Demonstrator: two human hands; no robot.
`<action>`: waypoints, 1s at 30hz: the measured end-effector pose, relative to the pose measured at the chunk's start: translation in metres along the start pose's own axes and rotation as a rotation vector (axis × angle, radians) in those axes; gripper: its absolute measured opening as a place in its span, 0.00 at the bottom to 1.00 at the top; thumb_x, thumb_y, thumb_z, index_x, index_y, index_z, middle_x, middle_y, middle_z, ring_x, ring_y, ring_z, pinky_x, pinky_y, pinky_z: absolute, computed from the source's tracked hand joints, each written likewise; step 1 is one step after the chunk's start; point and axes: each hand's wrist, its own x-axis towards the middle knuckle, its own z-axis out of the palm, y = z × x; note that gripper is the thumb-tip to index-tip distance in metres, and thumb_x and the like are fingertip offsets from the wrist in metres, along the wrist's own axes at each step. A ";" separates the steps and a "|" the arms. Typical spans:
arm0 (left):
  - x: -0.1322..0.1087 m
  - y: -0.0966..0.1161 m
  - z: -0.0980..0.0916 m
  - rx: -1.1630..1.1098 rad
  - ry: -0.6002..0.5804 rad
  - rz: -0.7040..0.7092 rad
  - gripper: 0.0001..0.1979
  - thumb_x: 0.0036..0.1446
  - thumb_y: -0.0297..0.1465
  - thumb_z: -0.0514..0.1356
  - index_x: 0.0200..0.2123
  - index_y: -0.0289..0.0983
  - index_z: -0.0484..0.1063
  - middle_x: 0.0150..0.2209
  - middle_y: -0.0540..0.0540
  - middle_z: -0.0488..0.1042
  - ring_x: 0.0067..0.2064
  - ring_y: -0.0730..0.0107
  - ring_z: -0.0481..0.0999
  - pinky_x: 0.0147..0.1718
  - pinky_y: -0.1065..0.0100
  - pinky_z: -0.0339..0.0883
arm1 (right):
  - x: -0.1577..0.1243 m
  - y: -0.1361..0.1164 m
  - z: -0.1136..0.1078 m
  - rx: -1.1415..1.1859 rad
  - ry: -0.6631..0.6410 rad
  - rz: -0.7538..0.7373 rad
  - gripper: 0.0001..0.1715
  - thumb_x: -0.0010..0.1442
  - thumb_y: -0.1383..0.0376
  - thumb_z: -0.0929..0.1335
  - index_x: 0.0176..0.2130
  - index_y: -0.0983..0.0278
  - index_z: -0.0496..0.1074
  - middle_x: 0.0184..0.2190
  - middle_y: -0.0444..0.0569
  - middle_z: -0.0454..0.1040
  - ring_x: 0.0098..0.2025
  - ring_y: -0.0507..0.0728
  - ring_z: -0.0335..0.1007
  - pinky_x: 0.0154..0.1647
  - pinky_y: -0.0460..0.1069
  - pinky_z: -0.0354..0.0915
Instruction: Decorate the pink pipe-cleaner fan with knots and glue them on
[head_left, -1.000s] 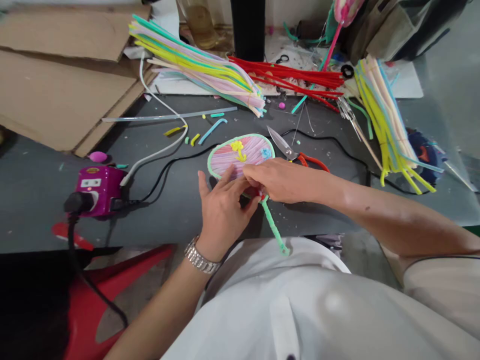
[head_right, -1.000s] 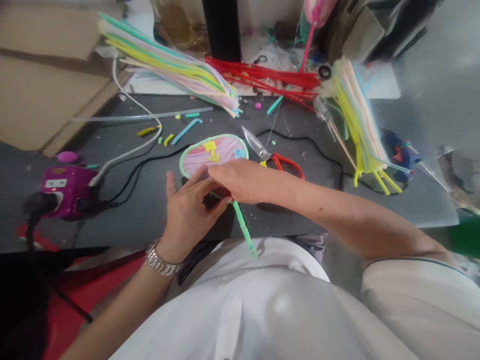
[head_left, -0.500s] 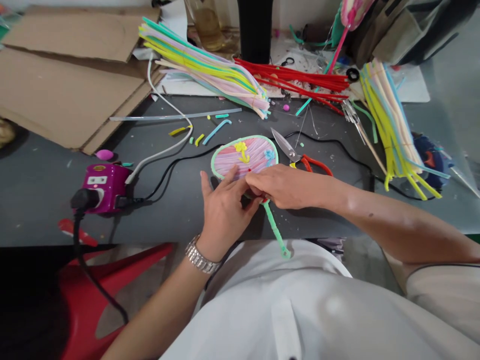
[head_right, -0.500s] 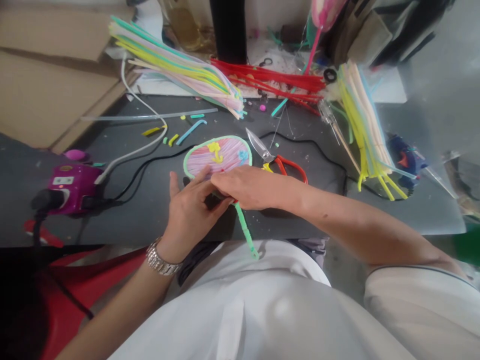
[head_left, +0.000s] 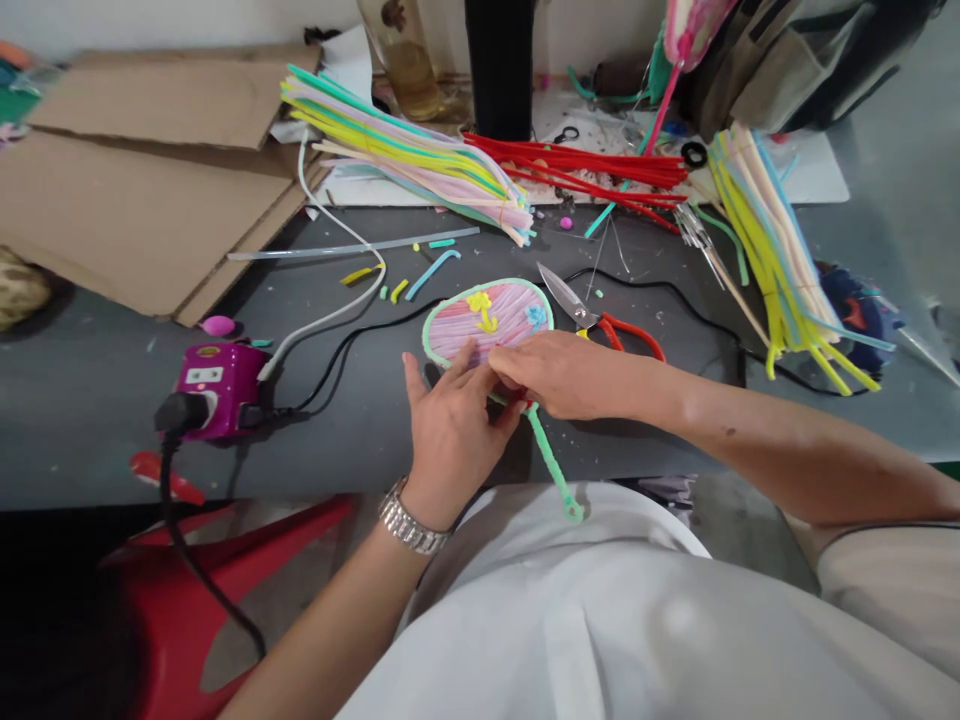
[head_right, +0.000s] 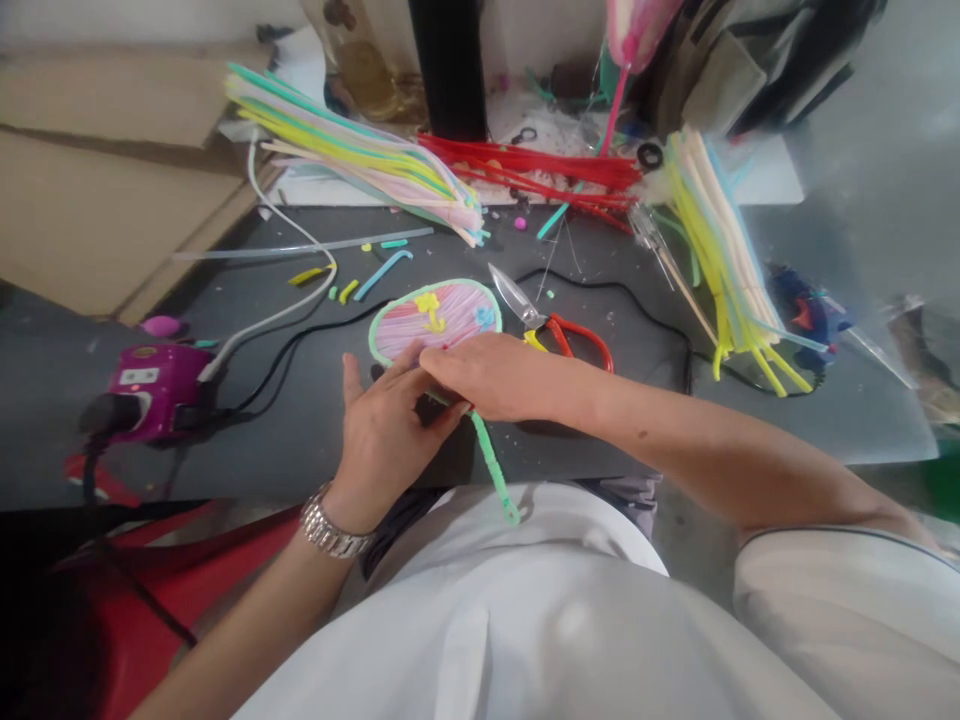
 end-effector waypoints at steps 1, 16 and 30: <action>0.000 0.000 0.000 0.001 -0.002 -0.001 0.05 0.62 0.30 0.62 0.42 0.41 0.74 0.50 0.40 0.83 0.67 0.45 0.69 0.68 0.26 0.35 | 0.000 0.000 0.001 -0.009 0.008 -0.001 0.15 0.59 0.80 0.66 0.45 0.68 0.67 0.36 0.53 0.77 0.37 0.58 0.69 0.34 0.50 0.50; -0.002 0.009 0.000 0.004 -0.004 -0.033 0.12 0.64 0.31 0.61 0.51 0.43 0.75 0.56 0.41 0.80 0.68 0.46 0.68 0.68 0.25 0.33 | -0.016 0.013 0.007 0.344 0.213 0.104 0.17 0.55 0.80 0.64 0.42 0.63 0.68 0.37 0.46 0.75 0.36 0.54 0.67 0.36 0.47 0.53; -0.003 0.007 -0.001 -0.014 -0.023 -0.025 0.12 0.65 0.31 0.59 0.51 0.43 0.75 0.53 0.42 0.82 0.68 0.46 0.67 0.67 0.24 0.32 | 0.000 0.013 -0.001 0.315 0.118 0.099 0.15 0.54 0.81 0.64 0.36 0.64 0.66 0.32 0.44 0.73 0.33 0.53 0.61 0.34 0.47 0.49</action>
